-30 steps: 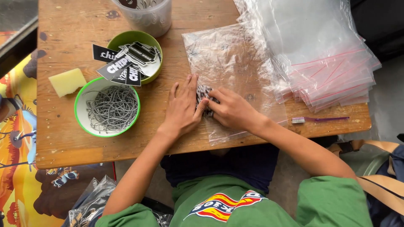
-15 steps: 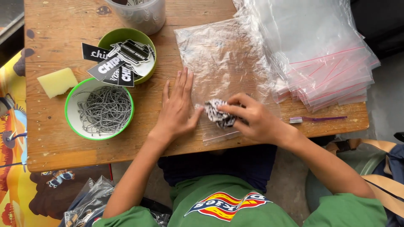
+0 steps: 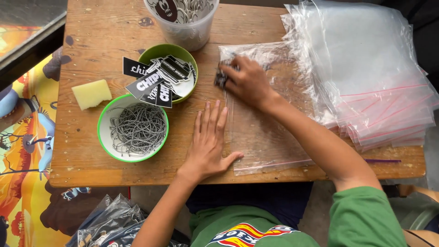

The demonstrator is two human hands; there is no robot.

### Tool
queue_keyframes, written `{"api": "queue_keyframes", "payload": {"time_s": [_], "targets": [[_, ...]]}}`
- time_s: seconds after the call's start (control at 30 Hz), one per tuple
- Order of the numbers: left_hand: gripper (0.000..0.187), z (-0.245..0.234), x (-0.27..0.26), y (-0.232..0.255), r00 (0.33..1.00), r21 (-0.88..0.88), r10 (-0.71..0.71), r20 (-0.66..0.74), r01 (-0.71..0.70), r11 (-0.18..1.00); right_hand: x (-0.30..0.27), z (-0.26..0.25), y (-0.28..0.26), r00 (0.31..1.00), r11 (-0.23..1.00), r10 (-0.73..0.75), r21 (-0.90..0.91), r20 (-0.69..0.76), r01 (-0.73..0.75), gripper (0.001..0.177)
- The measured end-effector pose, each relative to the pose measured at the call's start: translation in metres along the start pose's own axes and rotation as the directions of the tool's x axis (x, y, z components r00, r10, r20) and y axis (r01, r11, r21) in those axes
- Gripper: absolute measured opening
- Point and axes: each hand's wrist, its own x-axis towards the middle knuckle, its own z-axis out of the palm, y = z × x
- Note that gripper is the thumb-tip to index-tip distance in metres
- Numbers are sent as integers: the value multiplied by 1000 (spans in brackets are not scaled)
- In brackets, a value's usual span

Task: The person wipes a clear plastic bag with a patterned cloth, then places a small blue bag inside it. They seal the plastic bag and add a sticker to the front.

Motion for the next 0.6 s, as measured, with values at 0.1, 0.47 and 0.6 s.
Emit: {"api": "queue_keyframes", "payload": {"time_s": [0.1, 0.47, 0.6], "targets": [[121, -7, 2, 1, 999, 83, 35, 42, -38, 996, 39, 4, 22, 996, 994, 90, -64, 22, -89, 28], [93, -9, -1, -1, 998, -20, 61, 20, -61, 998, 35, -115, -39, 839, 836, 378, 246, 391, -491, 31], [106, -1, -2, -1, 996, -76, 73, -51, -77, 994, -36, -113, -70, 978, 981, 1, 191, 207, -42, 39]]}}
